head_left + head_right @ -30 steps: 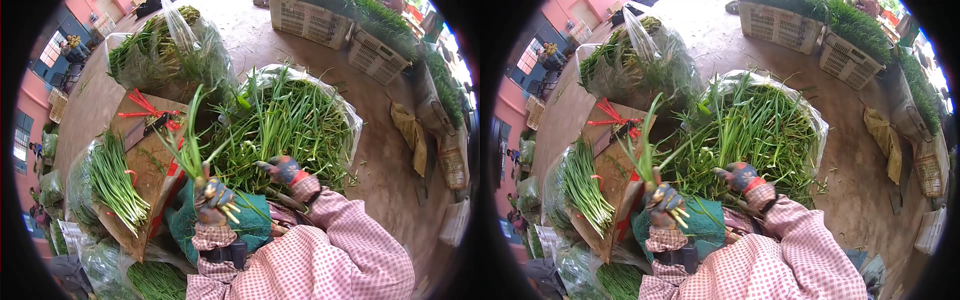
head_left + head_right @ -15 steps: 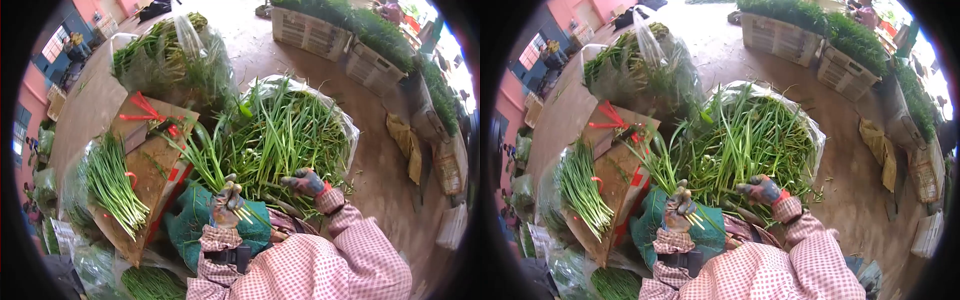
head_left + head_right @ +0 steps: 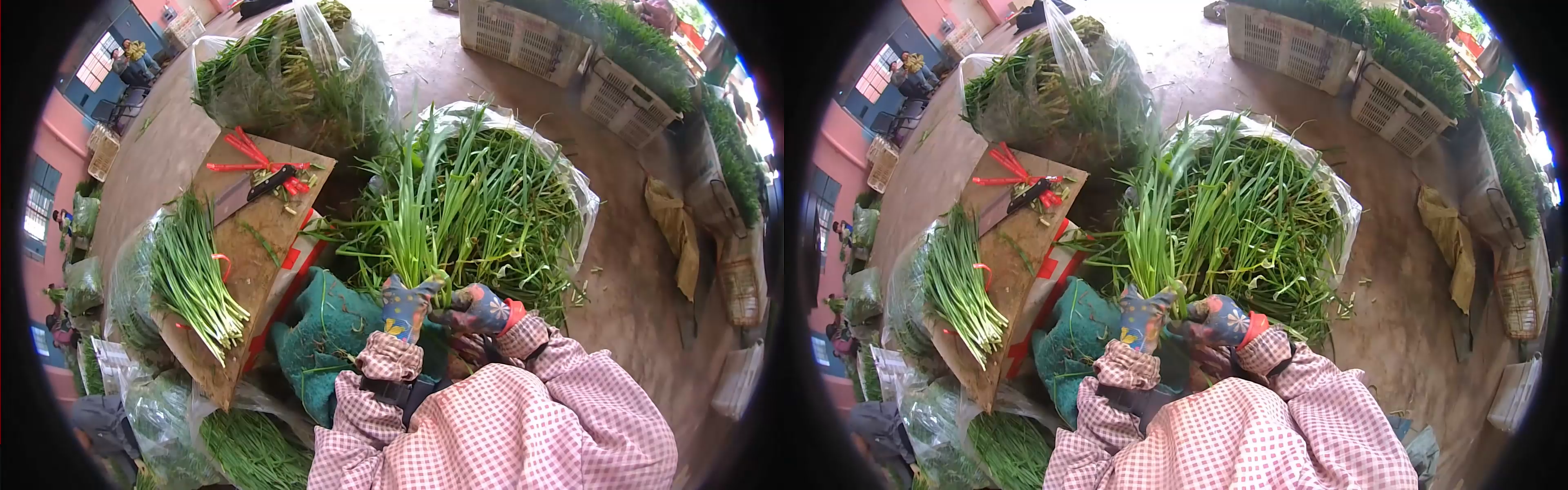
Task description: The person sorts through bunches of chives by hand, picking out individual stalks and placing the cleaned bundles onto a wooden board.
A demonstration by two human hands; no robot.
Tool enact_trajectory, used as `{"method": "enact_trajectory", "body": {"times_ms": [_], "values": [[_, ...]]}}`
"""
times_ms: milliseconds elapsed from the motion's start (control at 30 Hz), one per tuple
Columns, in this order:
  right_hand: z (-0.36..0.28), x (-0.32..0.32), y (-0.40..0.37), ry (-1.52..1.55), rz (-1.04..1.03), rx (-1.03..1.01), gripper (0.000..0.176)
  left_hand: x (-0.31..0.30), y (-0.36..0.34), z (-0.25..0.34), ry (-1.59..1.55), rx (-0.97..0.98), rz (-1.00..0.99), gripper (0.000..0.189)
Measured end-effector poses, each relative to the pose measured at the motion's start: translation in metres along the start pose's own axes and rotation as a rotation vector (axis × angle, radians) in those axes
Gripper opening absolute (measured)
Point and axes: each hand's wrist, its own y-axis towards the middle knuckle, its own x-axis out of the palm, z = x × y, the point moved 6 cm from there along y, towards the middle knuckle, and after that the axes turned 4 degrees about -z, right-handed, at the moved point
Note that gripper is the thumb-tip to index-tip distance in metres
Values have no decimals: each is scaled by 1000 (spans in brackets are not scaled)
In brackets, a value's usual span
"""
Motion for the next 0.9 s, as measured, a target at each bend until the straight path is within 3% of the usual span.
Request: {"method": "enact_trajectory", "body": {"times_ms": [33, 67, 100, 133, 167, 200, 267, 300, 333, 367, 400, 467, 500, 533, 633, 700, 767, 833, 900], "values": [[0, 2, 1, 80, 0, -3, 29, 1, -2, -1, 1, -2, 3, 23], [9, 8, 8, 281, 5, -87, 31, 8, -6, 13, 318, 224, -17, 20], [21, 10, 7, 284, 6, -86, 31, 21, -15, 25, 634, 449, -38, 17], [22, 12, 6, 639, -10, -118, 31, 30, -22, 32, 608, 266, 103, 49], [21, 13, 7, 995, -28, -151, 31, 28, -20, 31, 610, 266, 104, 49], [22, 12, 6, 998, -29, -152, 31, 23, -17, 30, 346, 287, 94, 46], [29, -8, -2, 720, 186, -173, 28, 14, -14, 35, -122, 278, 22, 38], [30, -17, -7, 577, 291, -182, 26, 4, -13, 38, -120, 278, 22, 38], [26, -25, -14, 720, 395, -86, 25, -7, -12, 45, -67, 384, 0, 37], [41, -39, -18, 611, 410, -59, 24, 0, -19, 59, -15, 494, -21, 36], [47, -54, -30, 457, 437, -107, 22, -1, -23, 61, -1, 460, 172, 37], [64, -99, -53, 360, 667, 179, 21, 8, -34, 69, -46, 471, 177, 38], [107, -133, -62, 427, 689, 151, 25, 8, -36, 69, -87, 473, 172, 39], [79, -142, -76, -219, 679, 171, 30, 10, -33, 67, -152, 423, 25, 39], [-4, -122, -74, -449, 598, 236, 34, 7, -26, 56, -250, 422, -144, 41], [-13, -92, -45, -252, 450, -181, 48, 16, -24, 51, -303, 398, -184, 45], [-71, -40, -24, -793, 479, -677, 66, 25, -27, 48, -291, 320, -234, 46], [-76, -1, 2, -603, 312, -817, 76, 27, -37, 50, -185, 337, -96, 46], [-35, 24, 29, -646, 79, -380, 65, 24, -41, 55, -88, 386, -43, 47]]}}
